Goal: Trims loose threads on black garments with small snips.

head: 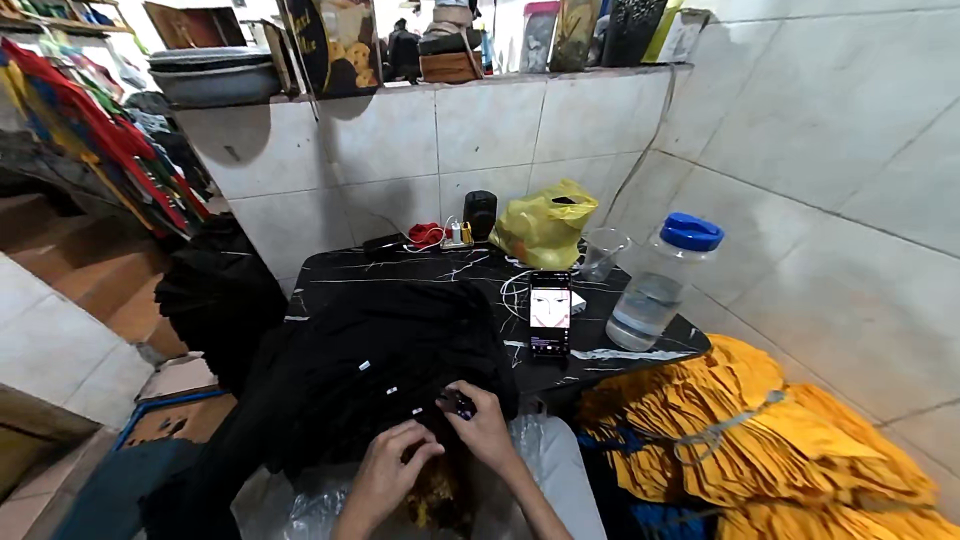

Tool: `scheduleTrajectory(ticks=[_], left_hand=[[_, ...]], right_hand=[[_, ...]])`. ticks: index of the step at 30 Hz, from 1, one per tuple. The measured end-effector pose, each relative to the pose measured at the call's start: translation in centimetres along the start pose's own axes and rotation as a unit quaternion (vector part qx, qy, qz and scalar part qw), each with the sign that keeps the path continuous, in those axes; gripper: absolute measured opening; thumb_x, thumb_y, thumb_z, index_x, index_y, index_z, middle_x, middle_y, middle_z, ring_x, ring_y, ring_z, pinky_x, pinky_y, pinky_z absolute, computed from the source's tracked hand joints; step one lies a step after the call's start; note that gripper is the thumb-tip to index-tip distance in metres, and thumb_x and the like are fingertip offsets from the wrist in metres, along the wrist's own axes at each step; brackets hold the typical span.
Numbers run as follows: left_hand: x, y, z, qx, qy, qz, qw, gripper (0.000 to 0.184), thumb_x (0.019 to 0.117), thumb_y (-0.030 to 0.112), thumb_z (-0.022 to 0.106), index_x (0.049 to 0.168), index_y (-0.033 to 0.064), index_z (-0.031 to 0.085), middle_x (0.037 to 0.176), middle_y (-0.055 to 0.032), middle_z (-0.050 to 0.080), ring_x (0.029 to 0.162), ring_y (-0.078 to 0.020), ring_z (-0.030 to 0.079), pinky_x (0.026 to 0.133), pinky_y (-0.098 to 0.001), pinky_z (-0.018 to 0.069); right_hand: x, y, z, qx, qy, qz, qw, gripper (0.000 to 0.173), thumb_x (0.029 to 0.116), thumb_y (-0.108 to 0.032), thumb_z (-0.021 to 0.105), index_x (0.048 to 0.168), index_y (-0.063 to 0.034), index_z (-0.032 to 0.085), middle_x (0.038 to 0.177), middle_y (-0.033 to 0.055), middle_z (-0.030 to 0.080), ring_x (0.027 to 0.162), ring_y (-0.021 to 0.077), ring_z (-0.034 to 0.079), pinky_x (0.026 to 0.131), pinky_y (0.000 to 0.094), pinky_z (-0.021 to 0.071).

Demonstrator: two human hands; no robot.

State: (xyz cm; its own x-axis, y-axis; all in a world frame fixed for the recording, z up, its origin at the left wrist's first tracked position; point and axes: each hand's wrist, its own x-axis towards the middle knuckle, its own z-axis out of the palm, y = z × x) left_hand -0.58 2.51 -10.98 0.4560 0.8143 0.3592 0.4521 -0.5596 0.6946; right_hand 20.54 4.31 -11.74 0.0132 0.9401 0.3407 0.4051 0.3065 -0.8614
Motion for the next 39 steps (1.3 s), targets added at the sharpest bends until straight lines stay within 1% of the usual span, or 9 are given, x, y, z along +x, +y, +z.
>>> scheduleTrajectory(ticks=[3,8,16,22,27,30,34,37,39], left_hand=[[0.6,-0.2,0.1,0.061,0.108,0.016,0.992,0.017,0.1004,0.024,0.064,0.109,0.016,0.076,0.111,0.0032,0.073,0.105,-0.0066,0.068,0.093,-0.0258,0.0581],[2.5,-0.6,-0.1,0.06,0.202,0.016,0.977,0.02,0.0954,0.016,0.068,0.114,0.0115,0.075,0.117,-0.0021,0.071,0.1,-0.0084,0.069,0.084,-0.0228,0.0596],[3.6,-1.2,-1.6,0.047,0.2,-0.002,0.979,0.02,0.0974,0.01,0.063,0.113,0.0132,0.075,0.118,0.0012,0.07,0.104,-0.0076,0.068,0.088,-0.0246,0.0592],[3.4,-0.9,-1.2,0.038,0.182,-0.009,0.983,0.015,0.0947,0.017,0.07,0.108,0.0152,0.076,0.114,0.001,0.069,0.099,-0.0084,0.068,0.084,-0.0249,0.0601],[3.4,-0.2,0.5,0.161,0.155,0.008,0.975,0.029,0.0889,0.045,0.075,0.108,0.0242,0.077,0.114,0.0025,0.068,0.109,-0.0173,0.062,0.093,-0.0368,0.053],[3.2,0.0,2.0,0.221,0.194,0.019,0.955,0.019,0.0937,0.036,0.069,0.098,0.0198,0.077,0.1,0.0011,0.07,0.095,-0.0184,0.066,0.083,-0.038,0.0553],[2.4,1.0,4.6,0.292,0.244,0.0,0.925,0.039,0.0996,0.045,0.06,0.082,0.0133,0.074,0.081,-0.0015,0.068,0.079,-0.0204,0.065,0.071,-0.0375,0.0533],[1.2,2.5,6.8,0.298,0.198,-0.059,0.932,0.041,0.0994,0.051,0.055,0.092,0.0163,0.077,0.103,-0.0054,0.071,0.105,-0.0311,0.064,0.092,-0.0502,0.0509],[0.6,3.2,7.9,0.199,0.165,-0.08,0.963,0.034,0.0985,0.047,0.056,0.098,0.02,0.076,0.114,-0.001,0.07,0.123,-0.0304,0.057,0.11,-0.0557,0.0386]], right_hand=[[0.4,0.1,0.0,0.074,0.026,0.014,0.997,0.023,0.0933,-0.031,0.076,0.1,-0.0085,0.076,0.09,0.0003,0.074,0.081,0.0066,0.07,0.077,0.0254,0.0601],[0.6,-1.2,0.4,0.08,0.108,0.099,0.986,0.029,0.0938,-0.032,0.076,0.102,-0.004,0.076,0.076,0.002,0.072,0.058,0.0084,0.066,0.058,0.0253,0.0588],[0.6,-0.4,-0.6,0.196,0.092,0.06,0.975,0.015,0.0983,-0.009,0.068,0.099,0.0032,0.076,0.07,0.0045,0.071,0.061,0.0094,0.066,0.065,0.0234,0.0583],[0.7,-0.4,-0.5,0.23,0.09,0.052,0.968,0.015,0.0988,-0.008,0.067,0.098,0.0044,0.076,0.071,0.0067,0.071,0.062,0.0108,0.066,0.065,0.0239,0.0581],[0.5,-0.4,-0.3,0.226,0.084,0.054,0.969,0.016,0.099,-0.009,0.067,0.097,0.0039,0.075,0.073,0.0056,0.072,0.063,0.0106,0.066,0.066,0.025,0.0586],[0.4,-0.2,-0.3,0.208,0.074,0.055,0.974,0.018,0.0991,-0.015,0.068,0.098,0.0017,0.076,0.073,0.0051,0.071,0.063,0.0113,0.066,0.066,0.0258,0.0586],[0.4,-0.1,-0.2,0.2,0.073,0.063,0.975,0.019,0.0949,-0.018,0.074,0.1,0.0004,0.075,0.077,0.0059,0.072,0.065,0.0133,0.068,0.065,0.0276,0.06],[0.4,-0.1,0.0,0.186,0.069,0.085,0.976,0.023,0.0911,-0.021,0.078,0.1,-0.0005,0.075,0.08,0.006,0.072,0.066,0.0126,0.068,0.065,0.0282,0.0609],[0.7,0.0,-0.2,0.14,0.041,0.088,0.985,0.023,0.0915,-0.026,0.078,0.1,-0.0036,0.075,0.084,0.0045,0.072,0.07,0.0109,0.068,0.068,0.0282,0.0603]])
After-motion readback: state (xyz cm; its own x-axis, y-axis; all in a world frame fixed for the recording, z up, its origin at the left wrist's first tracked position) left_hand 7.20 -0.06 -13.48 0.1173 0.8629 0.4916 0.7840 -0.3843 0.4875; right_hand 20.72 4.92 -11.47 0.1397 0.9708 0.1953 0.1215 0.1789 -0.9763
